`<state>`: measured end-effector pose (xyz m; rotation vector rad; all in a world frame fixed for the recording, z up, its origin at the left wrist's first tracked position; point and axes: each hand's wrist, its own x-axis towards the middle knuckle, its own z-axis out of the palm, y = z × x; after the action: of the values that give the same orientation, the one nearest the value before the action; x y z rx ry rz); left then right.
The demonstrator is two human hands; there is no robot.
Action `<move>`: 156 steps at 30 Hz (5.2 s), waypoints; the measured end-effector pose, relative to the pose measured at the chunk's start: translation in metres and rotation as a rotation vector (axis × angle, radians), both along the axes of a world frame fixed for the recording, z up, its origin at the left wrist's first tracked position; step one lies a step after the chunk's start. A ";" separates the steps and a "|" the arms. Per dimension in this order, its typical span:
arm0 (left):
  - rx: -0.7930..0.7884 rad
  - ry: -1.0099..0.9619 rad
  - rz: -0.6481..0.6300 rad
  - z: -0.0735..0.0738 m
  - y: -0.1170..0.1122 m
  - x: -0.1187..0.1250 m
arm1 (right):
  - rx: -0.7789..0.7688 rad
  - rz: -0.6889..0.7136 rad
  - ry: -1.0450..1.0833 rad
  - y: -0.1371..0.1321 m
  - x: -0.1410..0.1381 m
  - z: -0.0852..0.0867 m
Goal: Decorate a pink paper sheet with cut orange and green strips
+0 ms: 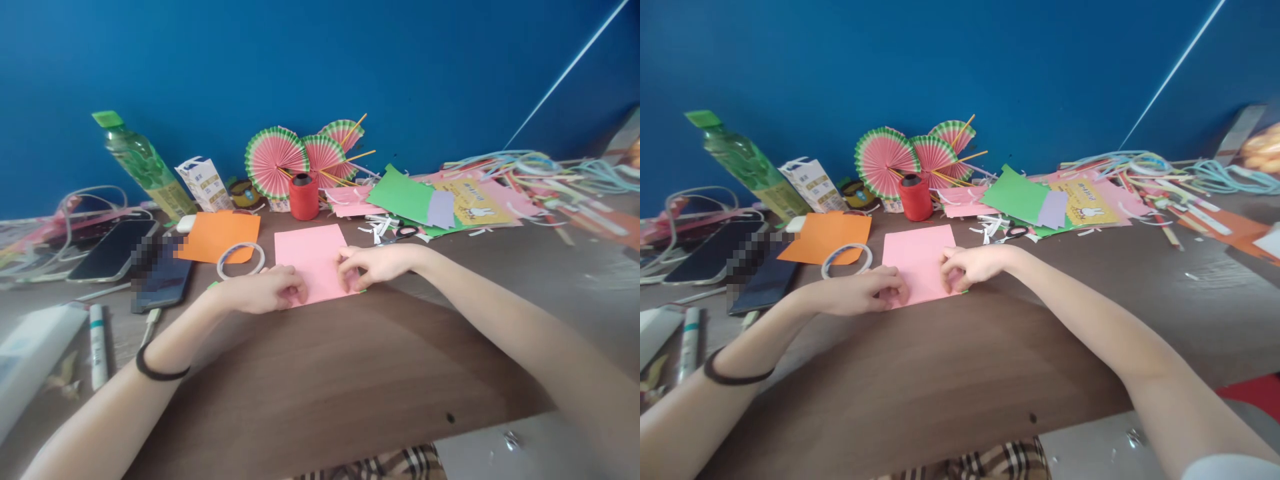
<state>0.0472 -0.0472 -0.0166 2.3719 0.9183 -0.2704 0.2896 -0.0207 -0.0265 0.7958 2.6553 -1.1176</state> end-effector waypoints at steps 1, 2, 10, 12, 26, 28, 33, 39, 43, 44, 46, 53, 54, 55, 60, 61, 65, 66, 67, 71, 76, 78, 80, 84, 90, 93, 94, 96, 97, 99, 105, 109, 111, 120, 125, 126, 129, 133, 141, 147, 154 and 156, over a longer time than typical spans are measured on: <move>0.006 -0.014 0.001 -0.001 0.000 -0.001 | 0.004 -0.015 -0.006 0.000 0.000 0.000; 0.007 -0.025 0.000 -0.001 0.001 -0.001 | 0.009 -0.026 -0.012 0.000 0.001 0.001; 0.020 -0.004 0.053 0.004 -0.002 -0.005 | 0.052 -0.060 -0.087 0.002 0.008 0.003; 0.034 0.015 0.064 0.005 -0.003 -0.006 | 0.065 -0.068 -0.102 0.002 0.008 0.003; 0.135 0.099 0.158 0.011 -0.005 -0.008 | 0.105 -0.090 -0.169 -0.002 0.006 0.005; 0.187 0.070 0.155 0.012 -0.002 -0.010 | 0.111 -0.107 -0.162 -0.003 0.006 0.007; 0.305 0.021 0.189 0.012 0.004 -0.015 | 0.168 -0.204 -0.152 -0.005 0.009 0.020; 0.336 -0.061 0.372 0.018 0.007 -0.021 | 0.307 -0.333 -0.020 -0.005 0.013 0.030; 0.266 -0.113 0.473 0.025 0.005 -0.021 | 0.346 -0.455 0.088 -0.005 0.012 0.029; 0.243 -0.126 0.503 0.027 0.005 -0.021 | 0.344 -0.474 0.128 -0.005 0.012 0.028; 0.228 -0.169 0.565 0.031 0.004 -0.020 | 0.346 -0.499 0.220 -0.005 0.011 0.030; 0.089 -0.627 0.742 0.044 0.004 -0.021 | 0.225 -0.629 0.625 -0.014 0.011 0.050; 0.020 -0.694 0.773 0.045 0.004 -0.021 | 0.169 -0.647 0.683 -0.015 0.011 0.051; -0.050 -0.753 0.800 0.045 0.003 -0.022 | 0.107 -0.666 0.737 -0.016 0.010 0.052; -0.224 -0.907 0.821 0.043 0.003 -0.023 | -0.190 -0.719 0.903 -0.013 0.009 0.049; -0.192 -0.889 0.814 0.042 0.004 -0.023 | -0.193 -0.720 0.895 -0.011 0.010 0.047; 0.113 -0.596 0.742 0.030 0.012 -0.023 | 0.028 -0.733 0.727 0.001 0.008 0.030; 0.189 -0.503 0.710 0.026 0.014 -0.023 | 0.095 -0.720 0.667 0.005 0.007 0.024; 0.249 -0.411 0.664 0.022 0.015 -0.024 | 0.148 -0.687 0.603 0.008 0.006 0.017; 0.435 -0.166 0.500 0.003 0.021 -0.025 | 0.378 -0.591 0.382 0.014 -0.001 -0.007; 0.447 -0.033 0.436 -0.008 0.023 -0.024 | 0.599 -0.431 0.238 0.015 -0.006 -0.023; 0.476 0.001 0.429 -0.011 0.024 -0.023 | 0.641 -0.409 0.196 0.016 -0.006 -0.026; 0.529 0.019 0.399 -0.013 0.025 -0.023 | 0.690 -0.389 0.152 0.017 -0.007 -0.029; 0.590 0.044 0.351 -0.017 0.027 -0.025 | 0.793 -0.335 0.075 0.017 -0.009 -0.031; 0.625 0.085 0.327 -0.019 0.027 -0.026 | 0.876 -0.303 -0.010 0.012 -0.013 -0.028; 0.651 0.116 0.305 -0.019 0.026 -0.025 | 0.917 -0.276 -0.063 0.010 -0.014 -0.028; 0.663 0.130 0.298 -0.018 0.026 -0.024 | 0.932 -0.268 -0.079 0.009 -0.014 -0.028; 0.691 0.157 0.275 -0.018 0.025 -0.022 | 0.962 -0.252 -0.105 0.008 -0.015 -0.029; 0.708 0.171 0.263 -0.017 0.024 -0.022 | 0.975 -0.244 -0.115 0.007 -0.016 -0.029; 0.733 0.197 0.242 -0.016 0.023 -0.020 | 1.000 -0.228 -0.132 0.006 -0.017 -0.029; 0.778 0.224 0.198 -0.015 0.022 -0.018 | 1.035 -0.209 -0.150 0.005 -0.017 -0.028; 0.788 0.215 0.186 -0.015 0.022 -0.019 | 1.002 -0.236 -0.145 0.004 -0.017 -0.028; 0.784 0.211 0.191 -0.015 0.022 -0.019 | 1.002 -0.247 -0.148 0.004 -0.017 -0.028; 0.837 0.165 0.175 -0.019 0.022 -0.018 | 1.082 -0.223 -0.152 0.008 -0.015 -0.033; 0.946 0.203 0.088 -0.023 0.022 -0.018 | 1.099 -0.214 -0.164 0.006 -0.015 -0.032; 0.961 0.213 0.072 -0.022 0.021 -0.017 | 1.097 -0.214 -0.171 0.005 -0.015 -0.031; 0.990 0.248 0.039 -0.020 0.018 -0.013 | 1.101 -0.220 -0.193 0.000 -0.017 -0.029; 1.009 0.278 0.016 -0.017 0.012 -0.007 | 1.111 -0.220 -0.198 -0.004 -0.020 -0.029; 1.013 0.309 0.022 -0.018 0.005 0.000 | 1.123 -0.222 -0.214 -0.009 -0.024 -0.028; 1.005 0.373 0.041 -0.014 -0.004 0.008 | 1.075 -0.225 -0.253 -0.016 -0.027 -0.024; 0.952 0.416 0.054 -0.010 -0.009 0.012 | 1.048 -0.220 -0.316 -0.024 -0.030 -0.021; 0.908 0.426 0.093 -0.010 -0.013 0.015 | 1.039 -0.231 -0.332 -0.026 -0.032 -0.021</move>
<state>0.0627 -0.0601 -0.0265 3.1364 1.6041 -0.3894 0.2577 -0.0465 -0.0475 1.2884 2.7533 0.4740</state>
